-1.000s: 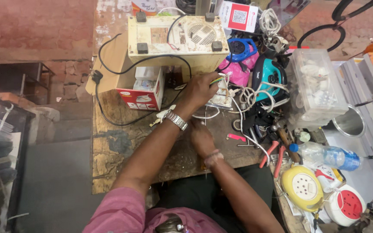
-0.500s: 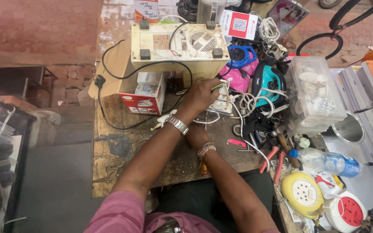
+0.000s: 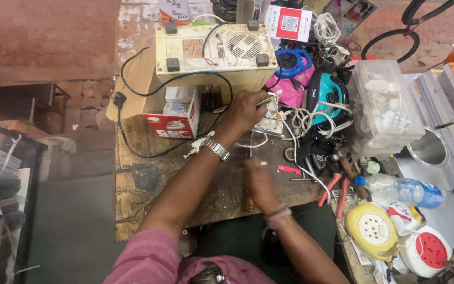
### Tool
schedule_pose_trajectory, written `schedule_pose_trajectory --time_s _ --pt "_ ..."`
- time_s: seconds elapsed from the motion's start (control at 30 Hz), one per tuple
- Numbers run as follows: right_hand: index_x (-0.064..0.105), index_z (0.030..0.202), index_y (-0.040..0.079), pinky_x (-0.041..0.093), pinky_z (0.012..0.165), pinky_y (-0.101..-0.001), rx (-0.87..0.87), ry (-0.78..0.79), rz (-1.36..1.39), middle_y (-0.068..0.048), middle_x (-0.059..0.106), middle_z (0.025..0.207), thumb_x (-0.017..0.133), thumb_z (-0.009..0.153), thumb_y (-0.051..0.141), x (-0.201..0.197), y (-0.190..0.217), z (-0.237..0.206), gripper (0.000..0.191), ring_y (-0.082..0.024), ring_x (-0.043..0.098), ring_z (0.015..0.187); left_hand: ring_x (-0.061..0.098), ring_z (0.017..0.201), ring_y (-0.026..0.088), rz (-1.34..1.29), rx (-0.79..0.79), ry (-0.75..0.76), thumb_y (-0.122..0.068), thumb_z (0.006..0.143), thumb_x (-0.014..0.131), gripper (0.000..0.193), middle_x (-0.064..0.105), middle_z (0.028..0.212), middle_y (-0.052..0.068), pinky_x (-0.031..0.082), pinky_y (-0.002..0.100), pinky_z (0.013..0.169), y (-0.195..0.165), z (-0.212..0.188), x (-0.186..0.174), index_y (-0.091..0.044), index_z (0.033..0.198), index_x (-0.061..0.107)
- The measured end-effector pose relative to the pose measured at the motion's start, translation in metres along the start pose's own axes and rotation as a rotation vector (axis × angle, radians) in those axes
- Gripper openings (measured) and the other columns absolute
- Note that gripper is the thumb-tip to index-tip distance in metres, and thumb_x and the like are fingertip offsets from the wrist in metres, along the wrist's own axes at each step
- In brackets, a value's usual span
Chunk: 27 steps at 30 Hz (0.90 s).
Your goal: The person works on a disassembled white electric iron, manipulating internal wires and components. They use a screwdriver to tighten connections and adjust parts within the iron's base while seated at a cluttered workbench.
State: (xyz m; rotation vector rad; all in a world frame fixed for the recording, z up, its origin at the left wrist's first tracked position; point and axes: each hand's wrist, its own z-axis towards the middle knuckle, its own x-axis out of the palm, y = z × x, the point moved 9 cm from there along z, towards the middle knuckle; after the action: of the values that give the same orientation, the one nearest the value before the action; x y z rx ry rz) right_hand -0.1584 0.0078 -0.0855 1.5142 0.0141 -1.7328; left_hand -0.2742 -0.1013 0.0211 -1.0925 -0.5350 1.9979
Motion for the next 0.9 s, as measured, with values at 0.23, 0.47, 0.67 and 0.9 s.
schedule_pose_trajectory --time_s 0.23,0.47,0.67,0.9 --pt "0.072 0.111 -0.001 0.054 0.071 -0.0244 0.181 -0.533 0.586 -0.006 0.073 0.093 0.072 0.100 0.008 -0.133 -0.042 0.005 0.014 -0.009 0.066 0.080 0.073 0.095 0.037 -0.107 -0.005 -0.059 -0.014 0.086 0.070 0.027 0.074 0.104 0.019 0.057 0.043 0.081 -0.014 -0.009 0.005 -0.007 0.112 0.073" --pt "0.070 0.116 -0.004 0.061 0.072 -0.0227 0.230 -0.500 1.041 -0.004 0.074 0.097 0.067 0.100 0.006 -0.116 -0.071 0.037 0.019 -0.007 0.068 0.082 0.073 0.096 0.035 -0.033 -0.034 -0.084 -0.013 0.090 0.070 0.020 0.075 0.103 0.018 0.058 0.044 0.082 -0.026 -0.006 -0.001 -0.007 0.108 0.075" --pt "0.071 0.115 -0.003 0.053 0.061 -0.0199 0.305 -0.369 0.906 -0.001 0.074 0.087 0.068 0.099 0.007 -0.129 -0.079 0.046 0.020 -0.006 0.068 0.069 0.068 0.112 0.041 0.026 0.158 -0.179 -0.009 0.086 0.071 0.020 0.069 0.123 0.021 0.056 0.046 0.095 -0.040 0.001 0.002 -0.002 0.105 0.072" --pt "0.076 0.111 0.001 0.046 0.057 -0.0245 0.237 -0.459 0.660 0.000 0.068 0.080 0.074 0.096 0.008 -0.152 -0.070 0.064 0.016 -0.005 0.056 0.065 0.063 0.118 0.043 0.074 0.178 -0.113 -0.010 0.088 0.073 0.019 0.065 0.130 0.023 0.051 0.049 0.101 -0.036 0.004 0.010 0.001 0.102 0.067"
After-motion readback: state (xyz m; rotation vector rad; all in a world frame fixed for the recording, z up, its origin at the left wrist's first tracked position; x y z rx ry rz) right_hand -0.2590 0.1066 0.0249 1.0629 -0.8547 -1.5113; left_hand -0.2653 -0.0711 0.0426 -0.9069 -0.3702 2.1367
